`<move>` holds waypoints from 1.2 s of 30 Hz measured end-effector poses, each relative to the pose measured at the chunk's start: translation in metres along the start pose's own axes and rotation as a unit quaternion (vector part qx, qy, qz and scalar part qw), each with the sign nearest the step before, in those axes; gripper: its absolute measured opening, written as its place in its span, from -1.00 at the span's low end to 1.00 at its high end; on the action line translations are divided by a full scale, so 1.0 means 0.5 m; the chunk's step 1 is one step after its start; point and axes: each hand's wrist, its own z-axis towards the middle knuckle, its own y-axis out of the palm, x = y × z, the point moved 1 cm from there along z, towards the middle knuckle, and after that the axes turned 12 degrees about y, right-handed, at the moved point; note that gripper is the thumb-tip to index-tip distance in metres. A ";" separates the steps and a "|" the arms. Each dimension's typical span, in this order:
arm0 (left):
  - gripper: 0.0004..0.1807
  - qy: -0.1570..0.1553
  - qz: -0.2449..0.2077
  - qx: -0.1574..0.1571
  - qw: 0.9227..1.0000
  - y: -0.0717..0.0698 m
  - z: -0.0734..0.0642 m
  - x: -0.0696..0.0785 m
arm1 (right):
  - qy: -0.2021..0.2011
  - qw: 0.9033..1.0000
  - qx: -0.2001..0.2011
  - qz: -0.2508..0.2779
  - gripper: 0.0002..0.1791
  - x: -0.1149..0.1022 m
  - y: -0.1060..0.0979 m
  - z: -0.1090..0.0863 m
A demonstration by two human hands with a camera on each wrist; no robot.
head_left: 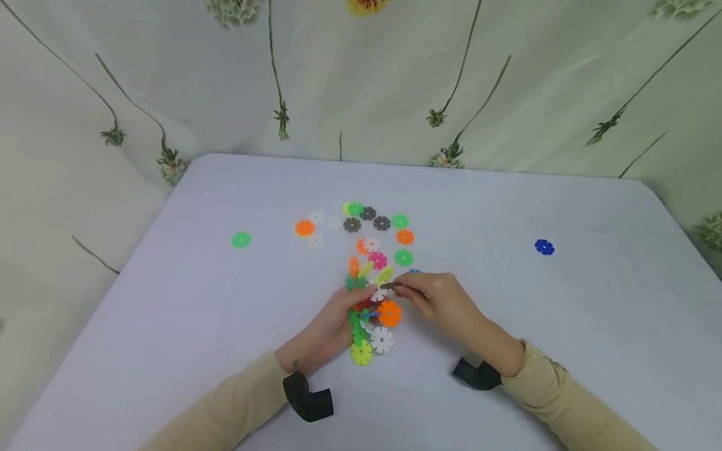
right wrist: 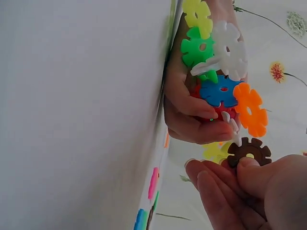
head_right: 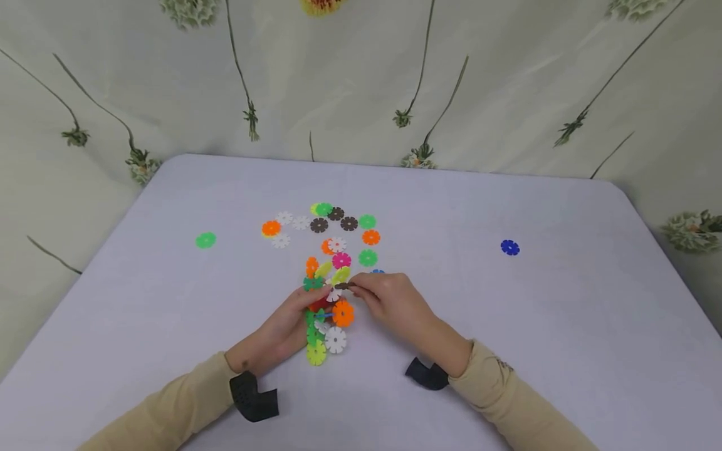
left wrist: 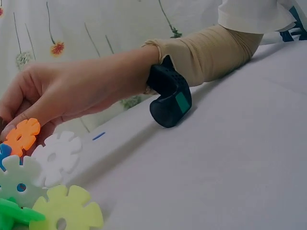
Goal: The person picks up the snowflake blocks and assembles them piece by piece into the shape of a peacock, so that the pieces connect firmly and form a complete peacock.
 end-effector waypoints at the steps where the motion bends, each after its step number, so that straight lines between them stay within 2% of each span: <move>1: -0.54 0.002 -0.002 0.004 1.000 0.002 0.000 0.000 | 0.001 1.000 -0.001 0.007 -0.86 0.000 0.002 0.001; 6: -0.51 0.002 -0.015 0.036 0.999 0.009 -0.003 0.001 | 0.026 0.997 -0.001 0.068 -0.86 0.008 0.016 -0.002; 8: -0.48 0.006 -0.005 0.046 0.999 0.010 -0.004 0.000 | 0.037 0.996 0.001 0.081 -0.85 0.011 0.020 -0.004; 12: -0.48 0.013 0.009 0.048 0.999 0.011 -0.006 -0.001 | 0.069 0.995 -0.014 0.076 -0.82 0.015 0.009 -0.001; 15: -0.46 0.012 0.001 0.042 0.999 0.012 -0.006 0.000 | 0.116 0.993 -0.019 0.033 -0.77 0.022 -0.021 0.009; 17: -0.45 0.014 -0.004 0.031 0.999 0.013 -0.005 0.002 | 0.169 0.985 -0.026 -0.008 -0.69 0.032 -0.040 0.016; 20: -0.43 0.016 0.008 0.009 1.000 0.013 -0.003 0.002 | 0.248 0.964 -0.056 -0.074 -0.59 0.052 -0.048 0.023; 22: -0.42 0.019 0.015 -0.017 1.000 0.013 -0.002 0.000 | 0.273 0.952 -0.088 -0.104 -0.62 0.063 -0.046 0.027; 24: -0.38 0.022 0.018 -0.045 0.999 0.013 -0.001 -0.002 | 0.275 0.948 -0.108 -0.118 -0.70 0.070 -0.042 0.029; 28: -0.29 0.026 0.023 -0.095 0.995 0.012 -0.003 -0.005 | 0.266 0.951 -0.110 -0.111 -0.78 0.072 -0.038 0.029; 32: -0.29 0.026 0.046 -0.128 0.990 0.008 -0.004 -0.006 | 0.257 0.952 -0.123 -0.113 -0.69 0.068 -0.034 0.028; 36: -0.30 0.041 0.075 -0.140 0.986 0.005 -0.004 -0.002 | 0.249 0.955 -0.130 -0.096 -0.70 0.064 -0.032 0.027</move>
